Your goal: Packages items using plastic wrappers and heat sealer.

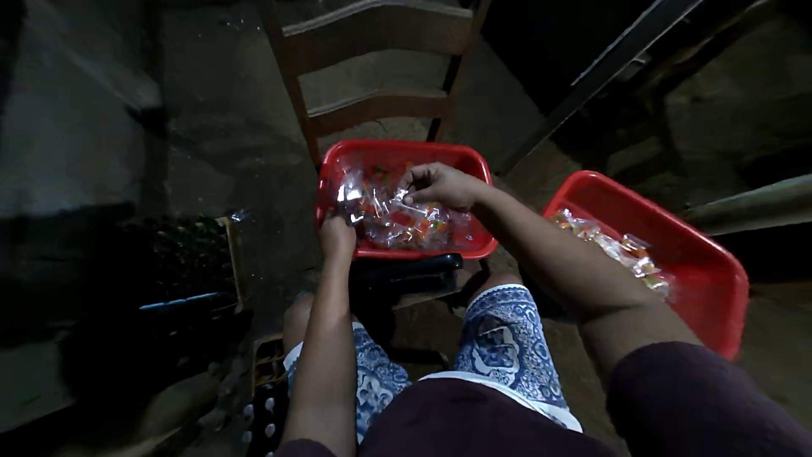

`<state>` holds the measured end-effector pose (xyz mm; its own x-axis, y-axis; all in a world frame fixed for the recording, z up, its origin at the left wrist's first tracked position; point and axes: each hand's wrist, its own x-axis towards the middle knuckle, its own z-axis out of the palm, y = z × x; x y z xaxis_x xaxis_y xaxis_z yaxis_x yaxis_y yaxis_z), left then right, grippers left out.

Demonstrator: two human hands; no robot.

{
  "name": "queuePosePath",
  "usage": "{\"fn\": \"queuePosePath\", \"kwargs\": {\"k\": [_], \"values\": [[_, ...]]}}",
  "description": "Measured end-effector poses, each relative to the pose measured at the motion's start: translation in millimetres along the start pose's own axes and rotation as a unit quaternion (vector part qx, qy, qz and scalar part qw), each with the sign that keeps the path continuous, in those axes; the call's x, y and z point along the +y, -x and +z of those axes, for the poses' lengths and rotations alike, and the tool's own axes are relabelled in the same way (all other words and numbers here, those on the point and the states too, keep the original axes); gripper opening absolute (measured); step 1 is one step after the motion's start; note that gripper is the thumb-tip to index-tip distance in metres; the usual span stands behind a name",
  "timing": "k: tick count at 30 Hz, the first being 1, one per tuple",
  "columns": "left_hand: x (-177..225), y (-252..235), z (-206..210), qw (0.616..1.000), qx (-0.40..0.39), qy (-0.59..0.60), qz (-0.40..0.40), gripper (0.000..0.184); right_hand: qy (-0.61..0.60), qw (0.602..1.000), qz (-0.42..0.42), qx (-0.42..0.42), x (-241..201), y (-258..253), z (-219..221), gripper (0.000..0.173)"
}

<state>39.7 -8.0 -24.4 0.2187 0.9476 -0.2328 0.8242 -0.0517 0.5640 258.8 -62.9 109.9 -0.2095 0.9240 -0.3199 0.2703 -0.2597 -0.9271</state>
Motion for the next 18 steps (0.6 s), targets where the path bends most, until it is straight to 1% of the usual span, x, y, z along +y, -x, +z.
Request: {"fn": "queuePosePath", "kwargs": {"k": [1,2,3,4,5,6,7,8,10,12,13,14,15,16,17,18], "values": [[1,7,-4,0.998,0.022,0.052,0.040,0.029,-0.009,1.000,-0.020,-0.001,1,6,3,0.015],[3,14,-10,0.987,0.026,0.135,0.079,0.032,-0.014,0.999,-0.034,0.003,1,10,7,0.015],[6,25,-14,0.964,0.006,0.243,0.104,0.036,-0.012,0.999,-0.044,0.008,0,12,12,0.016],[11,38,-18,0.925,-0.045,0.363,0.106,0.041,-0.008,0.999,-0.052,0.011,1,12,17,0.016],[15,51,-21,0.879,-0.098,0.456,0.100,0.041,0.000,0.998,-0.056,0.013,2,11,24,0.016],[19,64,-23,0.843,-0.123,0.515,0.092,0.034,0.011,0.999,-0.052,0.012,1,9,32,0.015],[23,75,-25,0.832,-0.115,0.537,0.082,0.028,0.023,0.999,-0.044,0.010,-2,8,40,0.014],[26,84,-28,0.835,-0.085,0.539,0.071,0.024,0.032,0.999,-0.041,0.007,-7,5,47,0.014],[26,96,-35,0.842,-0.032,0.537,0.040,0.017,0.020,0.997,-0.064,0.023,-10,-3,53,0.016],[21,109,-46,0.842,-0.008,0.539,0.030,0.014,-0.004,0.991,-0.107,0.083,-11,-17,53,0.019],[19,116,-52,0.840,0.000,0.542,0.032,0.014,0.000,0.985,-0.124,0.122,-13,-27,53,0.020],[17,124,-58,0.838,0.005,0.544,0.035,0.014,0.028,0.978,-0.132,0.160,-12,-39,53,0.022],[15,132,-63,0.836,0.010,0.547,0.039,0.014,0.089,0.971,-0.122,0.185,-9,-52,54,0.027],[13,139,-67,0.834,0.013,0.550,0.044,0.015,0.175,0.962,-0.091,0.187,-5,-64,55,0.038],[11,145,-70,0.830,0.016,0.556,0.047,0.016,0.249,0.953,-0.049,0.166,-1,-73,57,0.054],[11,152,-73,0.825,0.023,0.563,0.048,0.015,0.292,0.945,-0.023,0.148,1,-78,61,0.067]]}}
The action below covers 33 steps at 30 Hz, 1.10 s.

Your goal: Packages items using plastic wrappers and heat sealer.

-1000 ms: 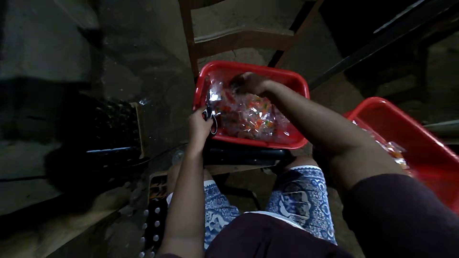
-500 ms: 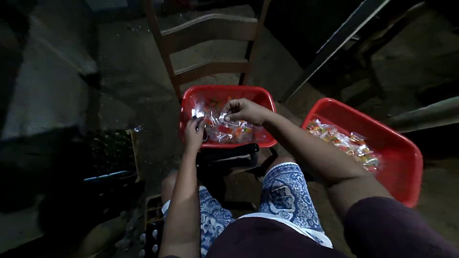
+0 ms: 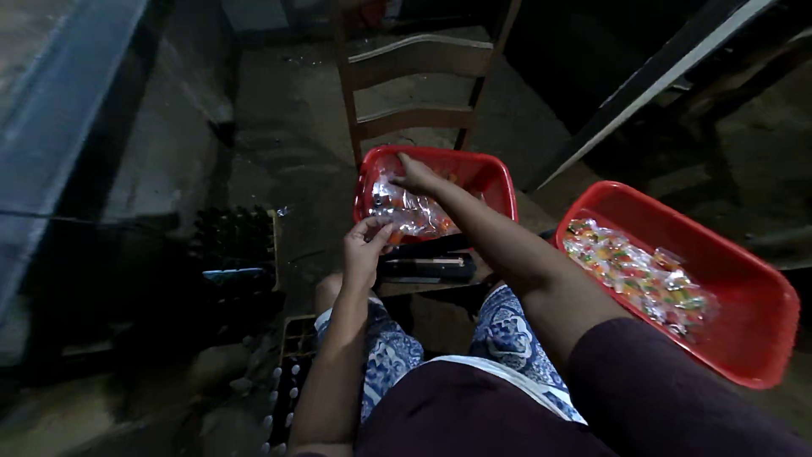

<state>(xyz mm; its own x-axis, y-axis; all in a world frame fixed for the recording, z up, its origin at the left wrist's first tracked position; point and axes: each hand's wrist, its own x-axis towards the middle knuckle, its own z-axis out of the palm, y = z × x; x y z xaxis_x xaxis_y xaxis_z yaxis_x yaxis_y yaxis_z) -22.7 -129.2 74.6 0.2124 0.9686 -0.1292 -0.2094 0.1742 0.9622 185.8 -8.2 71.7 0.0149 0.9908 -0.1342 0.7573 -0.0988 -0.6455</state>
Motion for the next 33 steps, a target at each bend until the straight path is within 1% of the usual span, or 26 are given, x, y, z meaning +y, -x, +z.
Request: {"fn": "queuePosePath", "kwargs": {"k": [1,2,3,4,5,7,8,9,11,12,13,15,17,19,21,25,27,29,31,32,33], "values": [[4,6,-2,1.000,0.008,0.010,0.002,0.015,0.005,1.000,-0.008,-0.005,-5,3,2,0.071],[7,11,-4,1.000,0.017,0.019,0.002,0.014,-0.015,0.999,-0.029,-0.004,-16,15,-2,0.066],[10,18,-4,0.999,0.025,0.027,-0.002,0.012,-0.055,0.997,-0.059,0.003,-29,36,-9,0.054],[13,26,-4,0.999,0.031,0.037,-0.005,0.011,-0.115,0.989,-0.091,0.011,-40,65,-13,0.041],[16,33,-2,0.998,0.033,0.047,-0.004,0.011,-0.186,0.975,-0.119,0.012,-48,96,-15,0.035],[22,47,7,0.997,0.029,0.065,0.006,0.011,-0.296,0.945,-0.143,-0.009,-58,159,-13,0.036],[25,54,13,0.998,0.021,0.065,0.011,0.011,-0.326,0.934,-0.145,-0.009,-60,186,-8,0.032],[27,62,19,0.998,0.012,0.054,0.018,0.009,-0.340,0.929,-0.148,0.008,-60,207,-2,0.025],[30,79,31,0.999,-0.008,0.012,0.041,0.007,-0.341,0.927,-0.143,0.068,-56,235,3,0.009],[31,87,35,0.998,-0.019,-0.014,0.066,0.006,-0.342,0.926,-0.134,0.083,-54,245,1,0.005],[32,93,37,0.994,-0.036,-0.036,0.094,0.005,-0.348,0.925,-0.129,0.088,-51,254,-3,0.005],[33,104,42,0.986,-0.075,-0.055,0.139,0.010,-0.365,0.919,-0.126,0.080,-45,272,-11,0.005],[36,115,47,0.981,-0.096,-0.067,0.152,0.012,-0.372,0.915,-0.131,0.081,-38,289,-15,0.005],[37,125,53,0.980,-0.115,-0.067,0.146,0.008,-0.395,0.903,-0.139,0.099,-30,302,-17,0.005],[34,134,59,0.983,-0.124,-0.051,0.121,0.007,-0.413,0.892,-0.132,0.126,-24,314,-17,0.007],[27,149,70,0.989,-0.127,-0.012,0.068,0.013,-0.447,0.876,-0.118,0.137,-16,334,-15,0.011],[23,154,74,0.990,-0.127,-0.010,0.066,0.015,-0.462,0.871,-0.104,0.134,-11,341,-13,0.012],[18,156,77,0.988,-0.123,-0.007,0.092,0.014,-0.471,0.866,-0.092,0.141,-9,346,-12,0.013],[15,157,80,0.983,-0.112,-0.005,0.146,0.009,-0.481,0.857,-0.095,0.161,-6,349,-8,0.012],[13,158,82,0.979,-0.108,-0.006,0.171,0.011,-0.483,0.852,-0.099,0.174,-5,350,-6,0.010],[13,158,83,0.976,-0.106,-0.015,0.188,0.016,-0.481,0.850,-0.103,0.185,-4,351,-5,0.009]]}}
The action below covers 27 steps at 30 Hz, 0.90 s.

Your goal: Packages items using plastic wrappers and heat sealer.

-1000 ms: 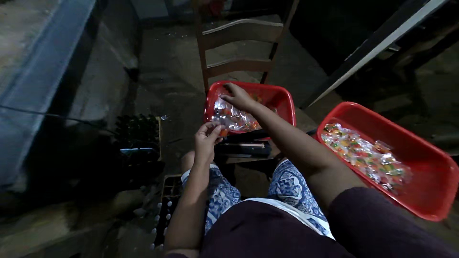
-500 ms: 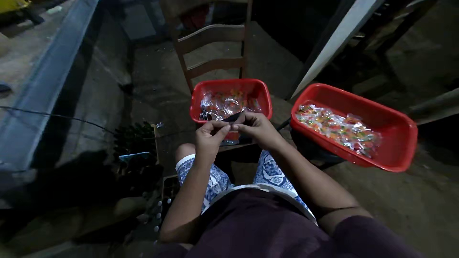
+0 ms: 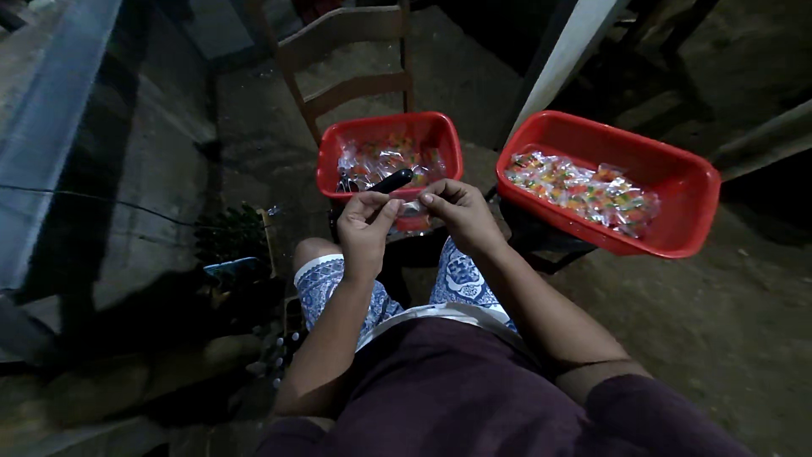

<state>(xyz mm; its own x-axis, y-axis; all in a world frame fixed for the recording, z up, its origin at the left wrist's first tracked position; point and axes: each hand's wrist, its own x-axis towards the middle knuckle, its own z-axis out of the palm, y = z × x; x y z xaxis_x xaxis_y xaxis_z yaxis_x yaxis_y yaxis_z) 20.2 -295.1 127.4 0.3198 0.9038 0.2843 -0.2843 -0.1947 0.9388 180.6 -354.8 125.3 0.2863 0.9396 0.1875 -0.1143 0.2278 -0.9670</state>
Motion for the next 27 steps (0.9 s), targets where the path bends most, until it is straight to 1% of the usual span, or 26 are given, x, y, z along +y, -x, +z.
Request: {"fn": "queuePosePath", "kwargs": {"k": [1,2,5,6,8,12,16,18,22,25,27], "values": [[-1,0,0,1.000,-0.003,-0.013,0.011,0.021,0.000,1.000,-0.007,0.008,0,1,0,0.008],[-3,-1,1,0.999,-0.008,-0.025,0.023,0.022,-0.004,1.000,-0.014,0.015,0,1,-1,0.009],[-9,-2,0,0.995,-0.034,-0.071,0.066,0.012,0.000,0.999,-0.034,0.028,0,0,-1,0.023],[-9,-3,0,0.992,-0.043,-0.095,0.071,0.013,0.004,0.999,-0.042,0.034,1,0,-1,0.025],[-10,-3,0,0.988,-0.058,-0.124,0.066,0.017,0.018,0.997,-0.064,0.032,3,0,-3,0.021],[-9,-4,3,0.989,-0.068,-0.119,0.062,0.024,0.089,0.989,-0.121,-0.011,11,1,-12,0.012],[-14,-4,2,0.993,-0.066,-0.094,0.035,0.024,0.096,0.991,-0.095,-0.017,11,3,-15,0.012],[-16,-5,-1,0.992,-0.071,-0.097,0.039,0.023,0.095,0.992,-0.080,-0.022,9,3,-16,0.014],[-16,-6,-6,0.979,-0.089,-0.155,0.094,0.024,0.127,0.988,-0.082,-0.031,8,5,-14,0.024],[-16,-8,-8,0.967,-0.095,-0.202,0.120,0.027,0.152,0.983,-0.106,-0.017,12,3,-13,0.024],[-17,-9,-9,0.957,-0.090,-0.240,0.138,0.025,0.193,0.973,-0.125,-0.012,11,3,-12,0.024]]}}
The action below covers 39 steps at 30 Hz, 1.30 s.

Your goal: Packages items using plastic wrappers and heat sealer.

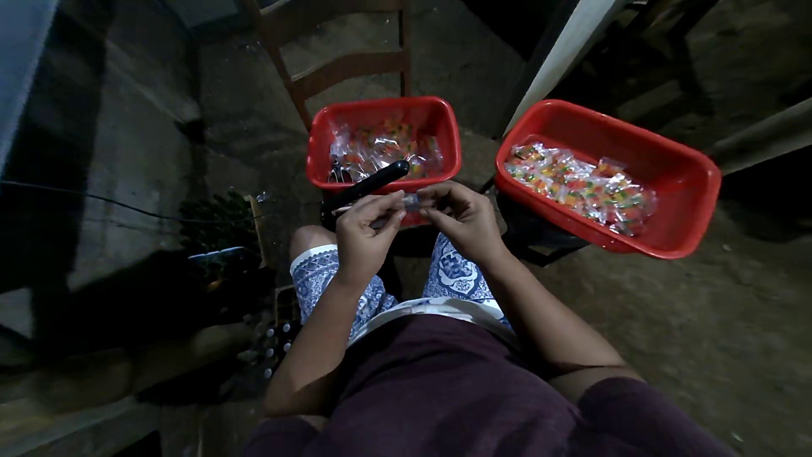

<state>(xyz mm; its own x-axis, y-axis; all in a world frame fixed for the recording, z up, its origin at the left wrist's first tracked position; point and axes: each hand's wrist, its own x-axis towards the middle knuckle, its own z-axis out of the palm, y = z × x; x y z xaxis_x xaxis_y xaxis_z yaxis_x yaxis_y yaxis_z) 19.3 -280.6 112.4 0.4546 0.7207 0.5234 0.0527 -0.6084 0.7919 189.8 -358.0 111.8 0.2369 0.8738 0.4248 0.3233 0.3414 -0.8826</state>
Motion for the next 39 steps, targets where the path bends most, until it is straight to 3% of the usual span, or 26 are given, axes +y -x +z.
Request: {"fn": "queuePosePath", "kwargs": {"k": [6,9,15,19,24,30,39], "values": [[-1,-1,0,0.993,0.005,-0.115,0.021,0.017,0.159,0.985,-0.067,0.021,0,0,4,0.018],[0,-3,-1,0.994,-0.018,-0.107,-0.014,0.012,0.181,0.982,-0.060,0.018,4,-1,4,0.012],[-11,-5,0,0.979,-0.062,0.084,-0.172,0.007,0.006,0.995,0.094,-0.028,17,-4,-5,0.007],[-29,0,14,0.947,-0.025,0.187,-0.261,0.005,-0.105,0.976,0.190,-0.014,32,-4,-3,0.002],[-45,5,23,0.917,-0.019,0.230,-0.324,0.003,-0.160,0.950,0.269,-0.003,52,0,2,0.007],[-52,6,27,0.916,-0.045,0.212,-0.337,0.004,-0.173,0.943,0.284,0.000,61,3,1,0.011],[-60,5,31,0.926,-0.068,0.191,-0.318,0.009,-0.111,0.965,0.236,-0.008,71,7,-1,0.010]]}}
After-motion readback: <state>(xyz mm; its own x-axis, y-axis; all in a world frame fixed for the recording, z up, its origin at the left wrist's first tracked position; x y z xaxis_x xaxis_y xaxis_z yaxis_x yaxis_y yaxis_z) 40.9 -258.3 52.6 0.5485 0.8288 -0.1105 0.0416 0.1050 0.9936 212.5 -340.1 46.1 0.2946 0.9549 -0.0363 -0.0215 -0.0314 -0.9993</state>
